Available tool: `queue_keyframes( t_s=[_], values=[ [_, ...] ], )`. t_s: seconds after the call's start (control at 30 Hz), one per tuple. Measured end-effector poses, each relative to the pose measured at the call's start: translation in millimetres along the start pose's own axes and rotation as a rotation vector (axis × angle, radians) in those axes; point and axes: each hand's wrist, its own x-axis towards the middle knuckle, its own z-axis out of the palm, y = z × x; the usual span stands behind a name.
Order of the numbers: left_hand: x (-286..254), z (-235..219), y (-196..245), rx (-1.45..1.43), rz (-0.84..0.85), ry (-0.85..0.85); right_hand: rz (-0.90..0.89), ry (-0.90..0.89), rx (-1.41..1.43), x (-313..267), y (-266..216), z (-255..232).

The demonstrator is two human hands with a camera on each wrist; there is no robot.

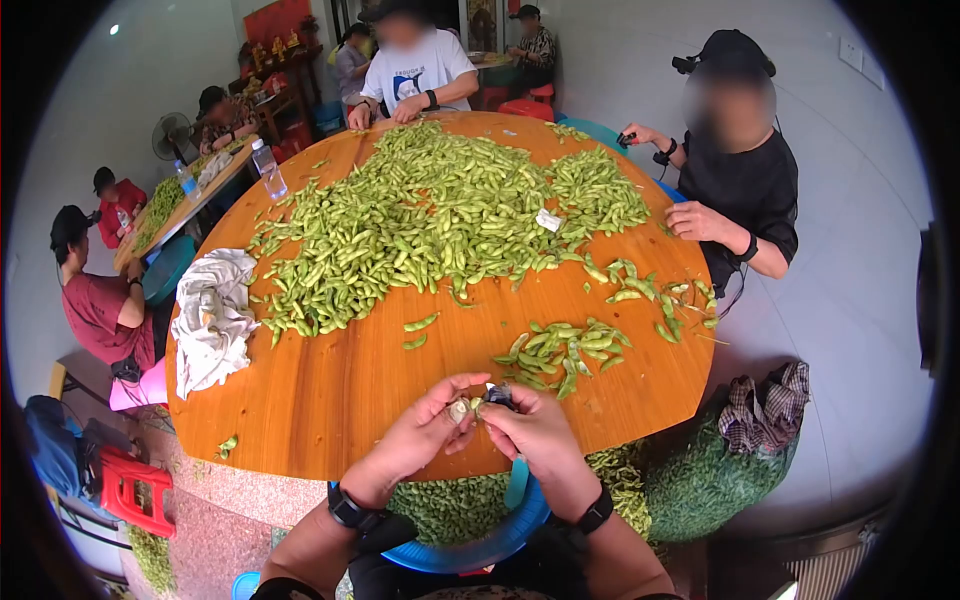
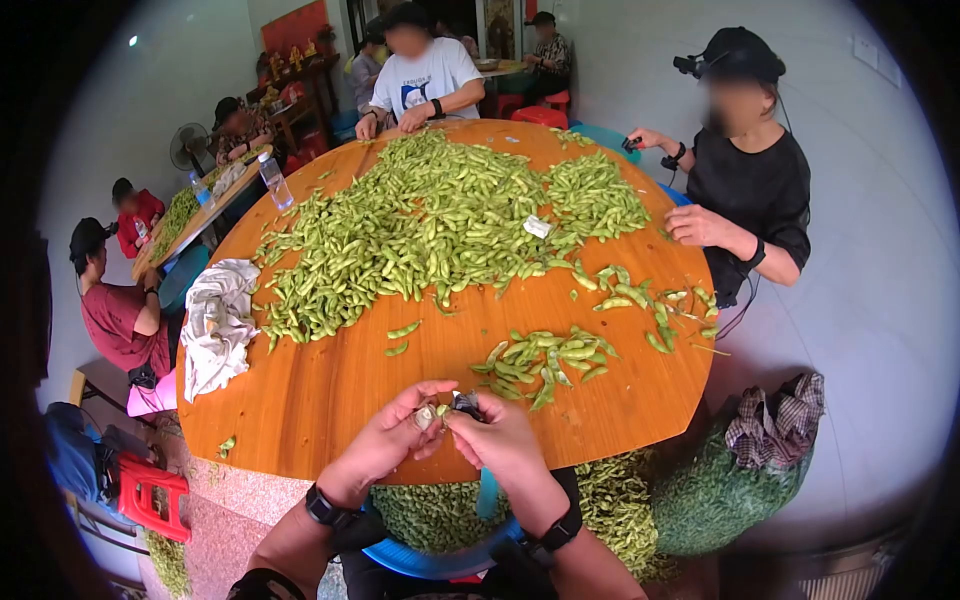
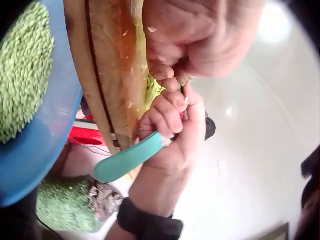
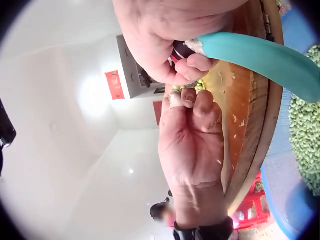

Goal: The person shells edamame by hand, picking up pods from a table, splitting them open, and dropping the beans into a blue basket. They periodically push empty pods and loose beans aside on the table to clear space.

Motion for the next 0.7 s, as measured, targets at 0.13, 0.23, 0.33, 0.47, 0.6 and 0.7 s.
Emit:
queue_keyframes(
  t_s=[0.13, 0.23, 0.33, 0.47, 0.6, 0.7],
  values=[
    [-2, 6, -6, 0.881, 0.221, 0.178, -0.036, 0.06, -0.049, -2, 0, 7],
    [-5, 16, 7, 1.359, 0.325, 0.181, -0.032, 0.099, -0.159, -3, 1, 7],
    [-7, 18, 13, 1.425, 0.266, 0.131, 0.008, 0.071, -0.144, -4, 0, 3],
    [-9, 16, 13, 1.409, 0.339, 0.091, 0.075, 0.043, -0.081, 1, -1, 0],
    [-7, 15, 7, 1.424, 0.376, 0.115, 0.054, 0.051, -0.137, 0, -1, 2],
    [-8, 18, 9, 1.412, 0.369, 0.112, 0.083, 0.011, -0.098, -1, -3, -1]
  ],
)
